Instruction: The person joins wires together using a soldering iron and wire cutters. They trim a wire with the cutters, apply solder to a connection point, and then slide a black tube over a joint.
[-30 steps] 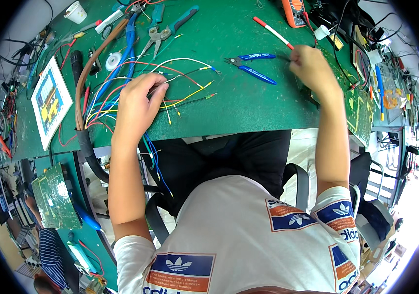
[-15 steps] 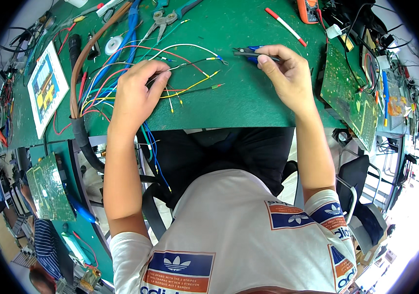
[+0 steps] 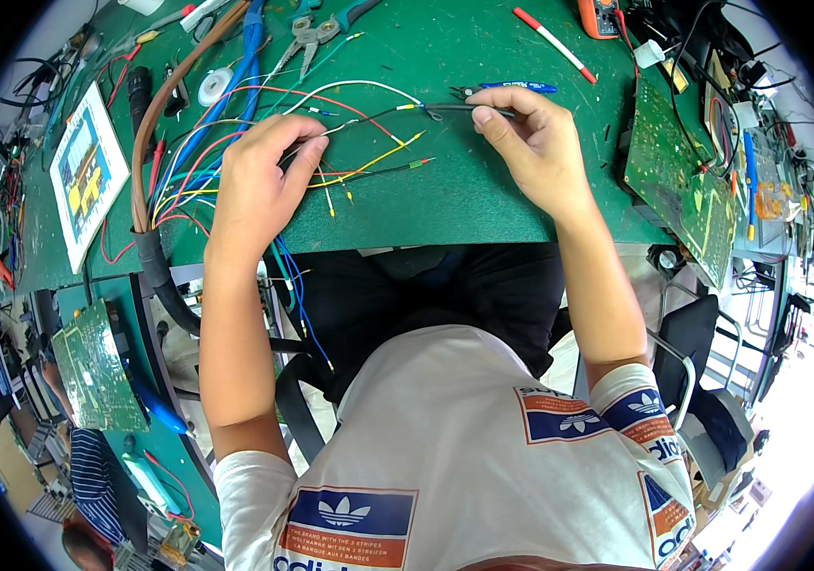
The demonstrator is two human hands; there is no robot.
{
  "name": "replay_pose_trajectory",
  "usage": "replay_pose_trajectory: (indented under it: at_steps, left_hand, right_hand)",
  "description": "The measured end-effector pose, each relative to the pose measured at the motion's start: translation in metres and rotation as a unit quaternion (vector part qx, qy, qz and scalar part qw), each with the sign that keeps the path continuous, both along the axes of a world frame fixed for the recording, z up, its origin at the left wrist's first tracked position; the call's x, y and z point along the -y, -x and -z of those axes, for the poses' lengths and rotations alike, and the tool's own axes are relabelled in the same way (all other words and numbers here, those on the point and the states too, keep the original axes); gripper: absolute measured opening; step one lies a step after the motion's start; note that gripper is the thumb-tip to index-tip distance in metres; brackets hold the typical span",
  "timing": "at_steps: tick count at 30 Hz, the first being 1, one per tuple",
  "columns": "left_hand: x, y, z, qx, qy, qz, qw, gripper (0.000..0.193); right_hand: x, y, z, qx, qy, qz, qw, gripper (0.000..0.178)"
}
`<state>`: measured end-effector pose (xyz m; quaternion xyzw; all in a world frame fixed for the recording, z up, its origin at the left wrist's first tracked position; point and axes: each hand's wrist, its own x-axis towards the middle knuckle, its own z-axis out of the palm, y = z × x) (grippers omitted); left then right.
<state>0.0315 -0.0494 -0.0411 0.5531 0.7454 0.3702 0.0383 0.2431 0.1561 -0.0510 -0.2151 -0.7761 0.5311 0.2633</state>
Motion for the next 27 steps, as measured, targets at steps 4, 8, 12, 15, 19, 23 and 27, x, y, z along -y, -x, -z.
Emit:
replay_pose_trajectory:
  at_steps: [4, 8, 12, 15, 19, 23, 27]
  left_hand:
    - [0.001, 0.0, 0.0, 0.0, -0.001, -0.001, 1.0, 0.011]
    - [0.0, 0.0, 0.001, 0.005, -0.004, 0.003, 1.0, 0.011]
    - [0.001, 0.0, 0.0, 0.005, -0.003, 0.003, 1.0, 0.011]
    - [0.0, 0.0, -0.001, 0.003, -0.006, 0.006, 1.0, 0.011]
    - [0.0, -0.001, -0.001, -0.019, -0.038, 0.013, 0.999, 0.008]
    - [-0.001, 0.0, -0.001, -0.015, -0.054, 0.027, 0.998, 0.007]
    - [-0.002, -0.002, -0.005, -0.003, -0.053, 0.029, 0.998, 0.007]
  right_hand:
    - [0.003, 0.0, 0.0, 0.006, 0.054, -0.005, 0.999, 0.021]
    - [0.005, 0.002, 0.003, -0.011, 0.05, -0.004, 0.999, 0.02]
    - [0.008, 0.008, 0.005, -0.019, -0.04, 0.002, 0.999, 0.018]
    - [0.012, 0.015, 0.002, -0.017, -0.103, 0.003, 0.995, 0.017]
    - [0.021, 0.025, -0.002, -0.011, -0.124, -0.012, 0.992, 0.018]
    - [0.03, 0.033, -0.005, -0.02, -0.111, -0.02, 0.993, 0.018]
    - [0.035, 0.038, -0.003, -0.024, -0.125, -0.022, 0.992, 0.018]
